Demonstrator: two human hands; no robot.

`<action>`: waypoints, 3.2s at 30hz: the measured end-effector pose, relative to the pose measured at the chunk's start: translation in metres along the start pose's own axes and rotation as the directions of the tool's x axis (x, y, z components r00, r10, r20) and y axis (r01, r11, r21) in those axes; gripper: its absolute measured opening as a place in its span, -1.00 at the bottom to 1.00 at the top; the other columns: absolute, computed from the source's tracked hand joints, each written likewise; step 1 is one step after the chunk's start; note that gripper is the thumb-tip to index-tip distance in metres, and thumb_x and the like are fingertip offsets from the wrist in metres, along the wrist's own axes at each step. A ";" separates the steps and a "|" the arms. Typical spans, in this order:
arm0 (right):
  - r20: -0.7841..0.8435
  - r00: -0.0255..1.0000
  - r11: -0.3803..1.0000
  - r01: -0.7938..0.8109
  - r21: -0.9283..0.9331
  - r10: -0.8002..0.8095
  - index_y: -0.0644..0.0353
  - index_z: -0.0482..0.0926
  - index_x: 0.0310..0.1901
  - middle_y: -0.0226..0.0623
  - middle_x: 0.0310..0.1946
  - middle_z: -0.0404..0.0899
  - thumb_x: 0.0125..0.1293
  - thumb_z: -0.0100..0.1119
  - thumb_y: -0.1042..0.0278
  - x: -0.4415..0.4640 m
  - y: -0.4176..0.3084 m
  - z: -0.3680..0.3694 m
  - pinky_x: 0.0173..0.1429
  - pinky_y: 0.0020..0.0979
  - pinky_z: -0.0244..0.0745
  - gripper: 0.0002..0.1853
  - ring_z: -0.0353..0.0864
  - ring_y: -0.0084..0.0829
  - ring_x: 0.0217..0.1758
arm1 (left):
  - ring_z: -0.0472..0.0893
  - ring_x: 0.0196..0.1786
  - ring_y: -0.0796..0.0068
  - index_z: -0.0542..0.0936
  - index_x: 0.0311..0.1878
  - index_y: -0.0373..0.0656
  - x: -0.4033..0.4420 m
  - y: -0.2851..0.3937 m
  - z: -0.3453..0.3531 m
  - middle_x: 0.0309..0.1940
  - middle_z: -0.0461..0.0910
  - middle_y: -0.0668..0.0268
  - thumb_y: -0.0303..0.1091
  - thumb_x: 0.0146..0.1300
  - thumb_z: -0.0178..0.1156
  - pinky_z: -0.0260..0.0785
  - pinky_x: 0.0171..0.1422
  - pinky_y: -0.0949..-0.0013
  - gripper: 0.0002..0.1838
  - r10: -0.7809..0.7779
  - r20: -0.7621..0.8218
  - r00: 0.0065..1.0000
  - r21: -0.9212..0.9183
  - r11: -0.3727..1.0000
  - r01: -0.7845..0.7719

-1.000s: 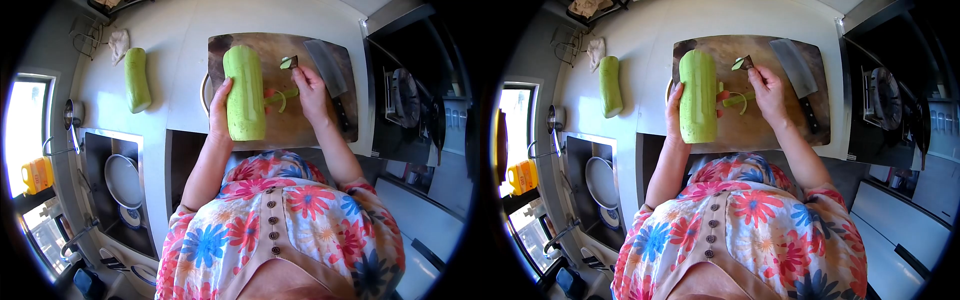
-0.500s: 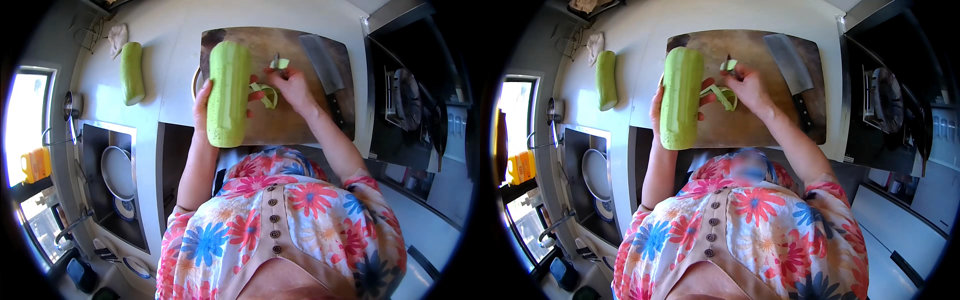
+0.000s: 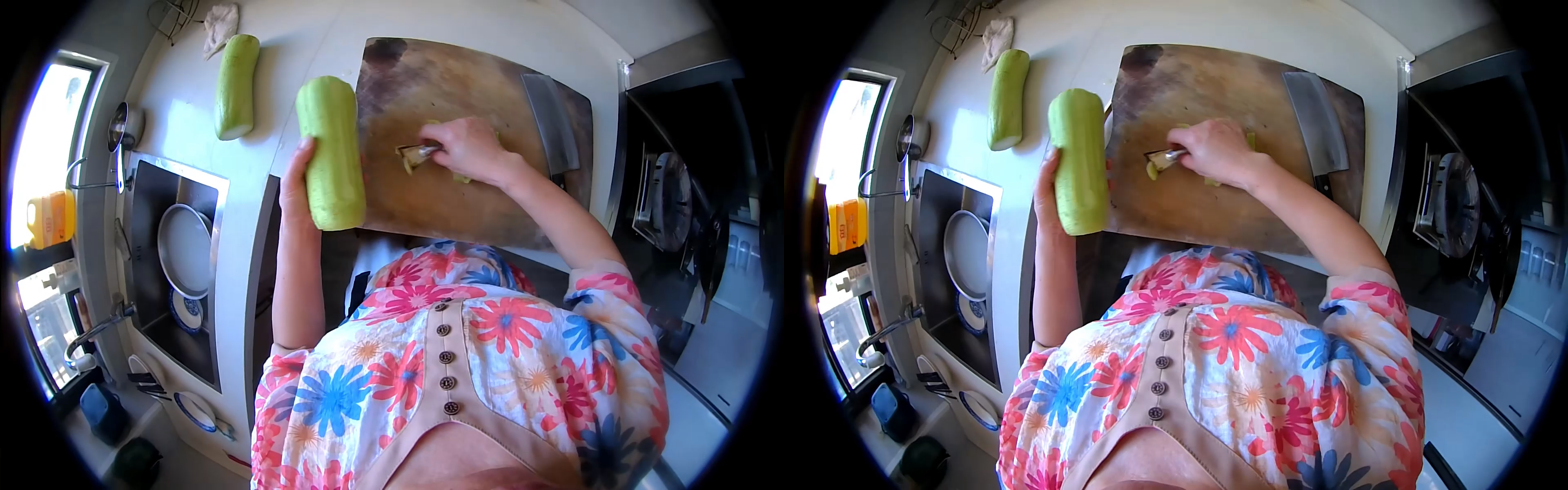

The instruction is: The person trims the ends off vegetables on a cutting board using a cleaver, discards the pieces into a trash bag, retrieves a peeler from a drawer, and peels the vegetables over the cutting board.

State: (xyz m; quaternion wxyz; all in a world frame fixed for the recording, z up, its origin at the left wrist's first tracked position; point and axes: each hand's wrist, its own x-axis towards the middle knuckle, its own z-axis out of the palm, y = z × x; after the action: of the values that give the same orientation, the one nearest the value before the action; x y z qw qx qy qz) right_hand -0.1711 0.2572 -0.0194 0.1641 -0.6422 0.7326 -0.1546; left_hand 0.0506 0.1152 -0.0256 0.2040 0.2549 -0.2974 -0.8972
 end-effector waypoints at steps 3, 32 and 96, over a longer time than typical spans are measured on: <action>0.007 0.997 0.996 -0.083 0.018 0.083 0.03 0.60 -0.27 -0.26 -0.41 0.65 0.08 0.19 0.29 -0.020 0.019 -0.014 -0.23 -0.15 0.51 -0.84 0.64 -0.15 -0.31 | 0.62 -0.10 0.31 0.23 0.38 -0.16 0.008 0.001 0.027 -0.01 0.55 0.10 -0.33 0.17 0.25 0.55 -0.08 0.26 -0.30 0.123 -0.104 0.987 0.308 0.947 -0.085; -0.123 0.896 0.619 -0.190 0.762 0.426 0.34 0.57 -0.19 -0.52 -0.43 0.55 0.34 0.16 0.40 -0.077 0.020 -0.008 -0.28 -0.57 0.37 -0.84 0.41 -0.71 -0.38 | 0.53 -0.15 0.20 0.66 -0.25 -0.12 0.035 -0.023 0.080 -0.25 0.54 0.24 -0.46 0.03 0.29 0.39 -0.06 0.19 -0.83 0.564 0.517 0.644 0.837 -0.174 -0.519; -0.113 0.966 -0.136 0.147 0.980 0.231 0.19 0.47 -0.29 -0.43 -0.55 0.34 0.36 0.08 0.16 -0.098 0.028 -0.034 -0.32 -0.44 0.24 -0.75 0.31 -0.52 -0.45 | 0.57 -0.12 0.14 0.56 -0.07 -0.14 0.026 -0.020 0.098 -0.14 0.53 0.17 -0.31 0.03 0.35 0.43 -0.06 0.21 -0.64 0.451 0.462 0.764 0.886 -0.281 -0.370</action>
State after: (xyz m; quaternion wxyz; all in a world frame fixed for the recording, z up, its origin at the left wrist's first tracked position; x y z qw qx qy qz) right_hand -0.1993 0.3587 0.0030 0.5025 -0.2475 0.3977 -0.7267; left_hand -0.0309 0.1586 0.0214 0.2536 0.2234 -0.9086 -0.2455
